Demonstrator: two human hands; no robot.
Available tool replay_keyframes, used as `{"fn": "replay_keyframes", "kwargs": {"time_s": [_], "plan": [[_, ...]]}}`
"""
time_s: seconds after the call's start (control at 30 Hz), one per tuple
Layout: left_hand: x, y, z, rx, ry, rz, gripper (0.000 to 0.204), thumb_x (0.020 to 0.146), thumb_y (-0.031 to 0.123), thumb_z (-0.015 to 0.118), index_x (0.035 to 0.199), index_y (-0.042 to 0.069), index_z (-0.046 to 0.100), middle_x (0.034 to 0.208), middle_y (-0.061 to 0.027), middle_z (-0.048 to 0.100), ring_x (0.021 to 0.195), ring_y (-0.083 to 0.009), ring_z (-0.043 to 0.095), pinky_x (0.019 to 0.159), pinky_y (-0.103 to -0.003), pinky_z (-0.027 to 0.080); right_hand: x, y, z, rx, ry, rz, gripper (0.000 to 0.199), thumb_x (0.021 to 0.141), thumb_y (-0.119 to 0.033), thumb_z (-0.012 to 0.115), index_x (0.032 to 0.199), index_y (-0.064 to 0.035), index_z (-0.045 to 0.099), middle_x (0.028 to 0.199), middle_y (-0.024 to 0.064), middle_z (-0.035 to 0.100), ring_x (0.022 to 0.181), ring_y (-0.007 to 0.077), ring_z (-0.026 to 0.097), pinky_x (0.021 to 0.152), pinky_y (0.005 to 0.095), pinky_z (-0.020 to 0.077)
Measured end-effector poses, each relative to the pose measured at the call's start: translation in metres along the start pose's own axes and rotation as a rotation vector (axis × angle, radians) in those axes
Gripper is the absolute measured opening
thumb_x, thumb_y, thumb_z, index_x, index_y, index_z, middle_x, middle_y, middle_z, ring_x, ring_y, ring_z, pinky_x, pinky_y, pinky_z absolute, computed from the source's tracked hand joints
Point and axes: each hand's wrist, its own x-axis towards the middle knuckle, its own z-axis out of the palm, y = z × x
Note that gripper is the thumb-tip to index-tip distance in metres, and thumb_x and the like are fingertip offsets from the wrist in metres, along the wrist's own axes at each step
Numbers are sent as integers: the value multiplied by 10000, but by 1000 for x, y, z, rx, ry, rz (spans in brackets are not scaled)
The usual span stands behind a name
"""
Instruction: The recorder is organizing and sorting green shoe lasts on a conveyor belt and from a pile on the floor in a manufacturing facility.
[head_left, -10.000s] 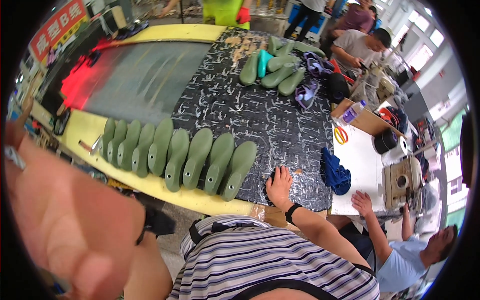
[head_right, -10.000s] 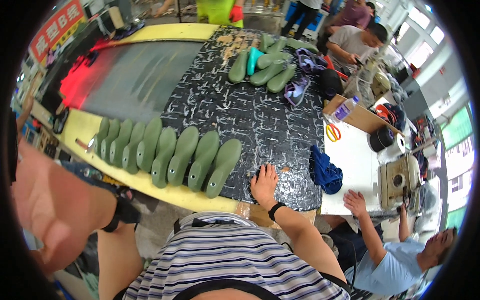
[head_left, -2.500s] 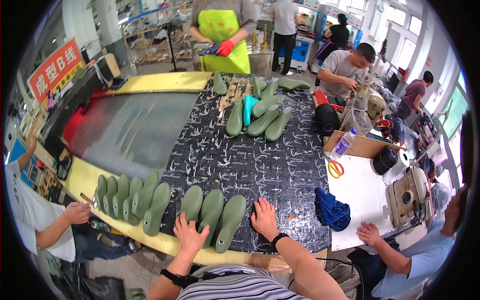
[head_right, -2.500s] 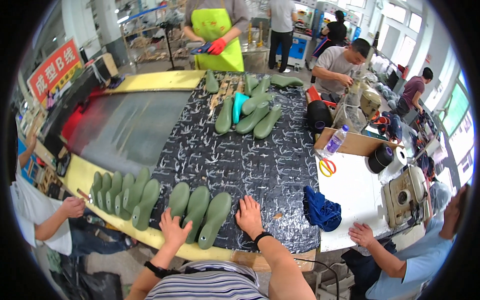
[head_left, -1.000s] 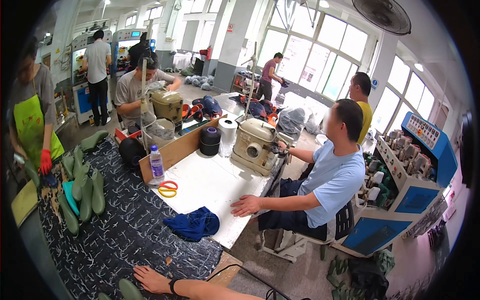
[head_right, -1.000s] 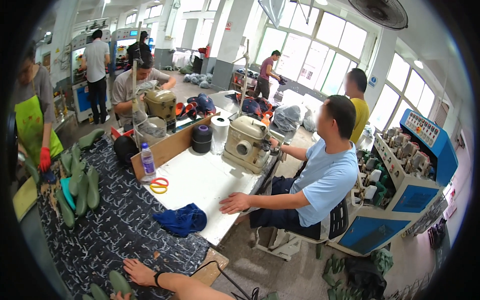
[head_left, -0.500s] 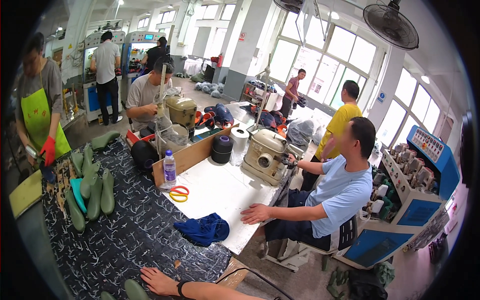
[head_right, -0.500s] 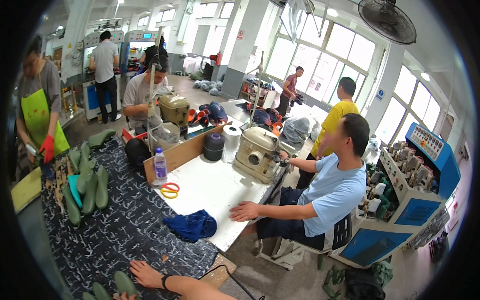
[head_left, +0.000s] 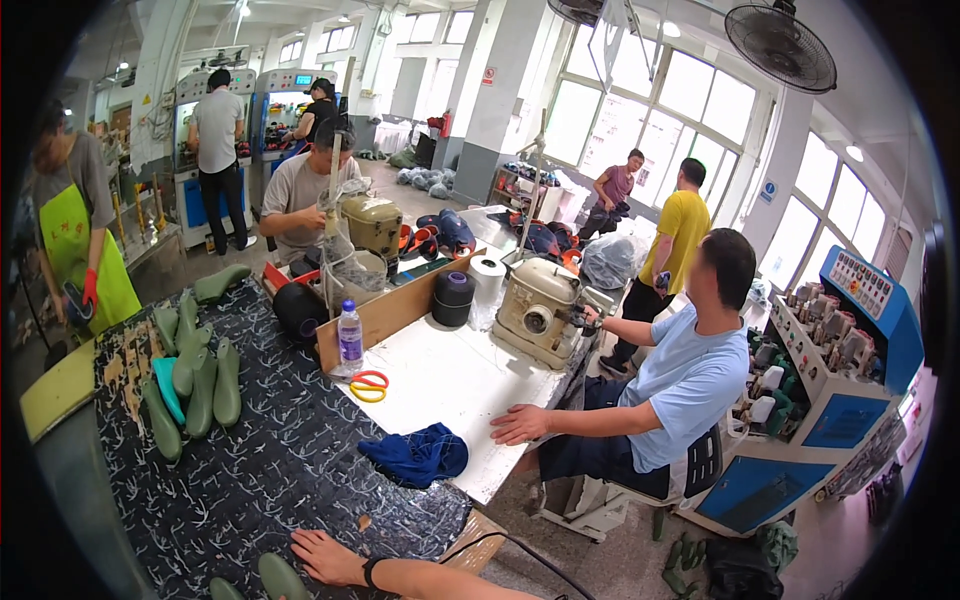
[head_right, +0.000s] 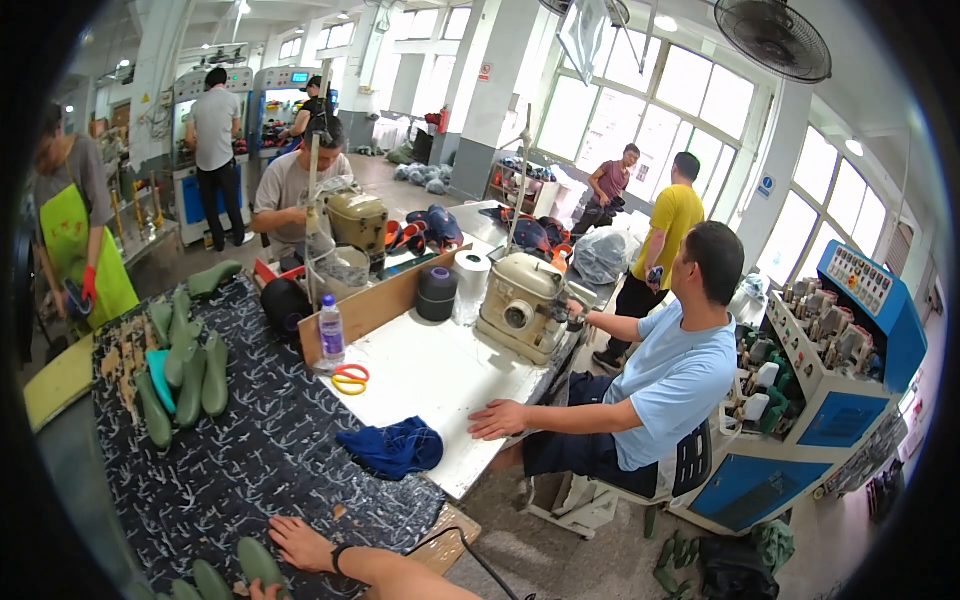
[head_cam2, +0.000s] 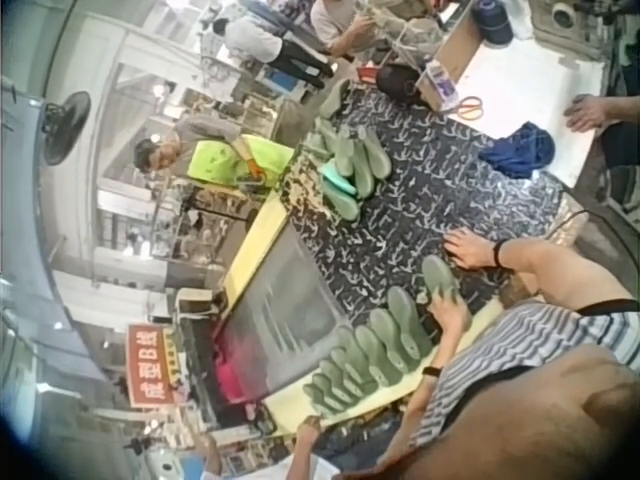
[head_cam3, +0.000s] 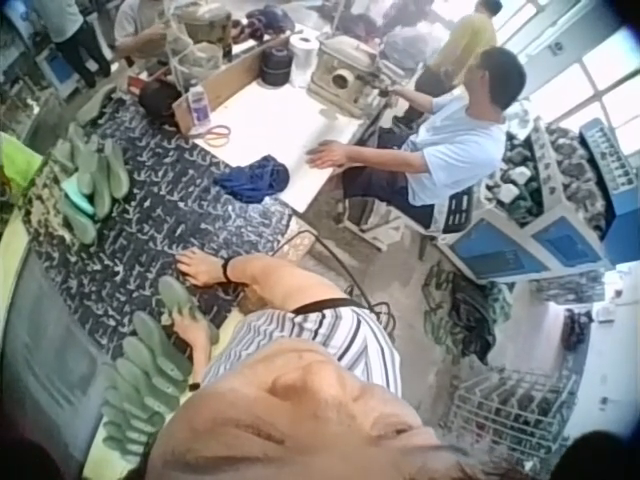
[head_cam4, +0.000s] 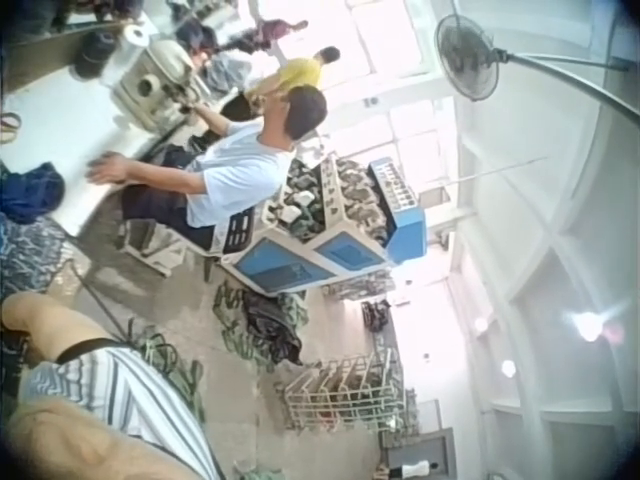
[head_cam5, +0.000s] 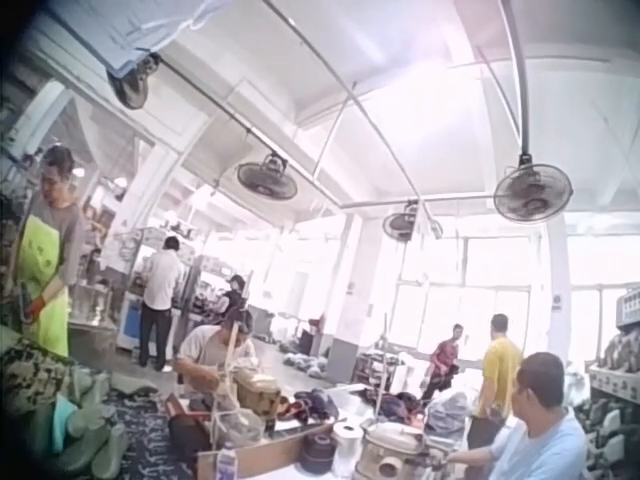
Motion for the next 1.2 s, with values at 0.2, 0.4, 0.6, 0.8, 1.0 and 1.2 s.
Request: {"fn": "replay_keyframes", "kwargs": {"time_s": [0.2, 0.4, 0.6, 0.8, 1.0, 1.2], "plan": [[1, 1, -3, -7, 29, 32, 216, 788, 141, 646, 991, 73, 675, 1153, -253, 570, 1053, -454, 545, 885, -489, 458, 0, -1, 1, -5, -19, 6, 510, 894, -232, 523, 1299, 65, 434, 1411, 242, 360, 1351, 354, 305, 1092, 462, 265], [1, 4, -6, -13, 15, 29, 219, 799, 147, 632, 997, 61, 669, 1136, -260, 575, 1033, -455, 554, 878, -492, 461, 0, -1, -1, 11, -16, 10, 505, 893, -230, 524, 1293, 66, 436, 1411, 237, 363, 1348, 356, 307, 1088, 463, 266], [5, 8, -2, 5, -14, -6, 225, 824, 163, 618, 1021, 68, 670, 1152, -256, 571, 1033, -449, 556, 879, -498, 459, -1, 1, -5, 18, -25, 12, 501, 895, -224, 528, 1290, 69, 431, 1398, 243, 373, 1346, 357, 308, 1083, 463, 272], [2, 2, 4, 48, -41, 5, 228, 851, 178, 607, 1041, 65, 664, 1186, -252, 557, 1052, -445, 545, 896, -499, 451, 0, 1, -7, 9, -12, -1, 499, 894, -223, 533, 1282, 72, 432, 1401, 241, 375, 1340, 362, 318, 1083, 461, 272], [0, 2, 3, -6, -59, -1, 226, 835, 130, 605, 1045, 61, 653, 1195, -256, 547, 1074, -449, 526, 908, -489, 447, -2, -9, -14, -20, -8, 21, 512, 892, -234, 538, 1292, 67, 431, 1406, 233, 378, 1333, 357, 331, 1086, 456, 267], [-5, -4, 2, -16, -55, 101, 232, 789, 120, 610, 1011, 73, 661, 1180, -256, 552, 1049, -429, 533, 921, -484, 428, -9, -14, 6, 83, 92, 129, 513, 845, -165, 603, 1295, 27, 449, 1402, 227, 403, 1336, 360, 334, 1105, 453, 262]]}}
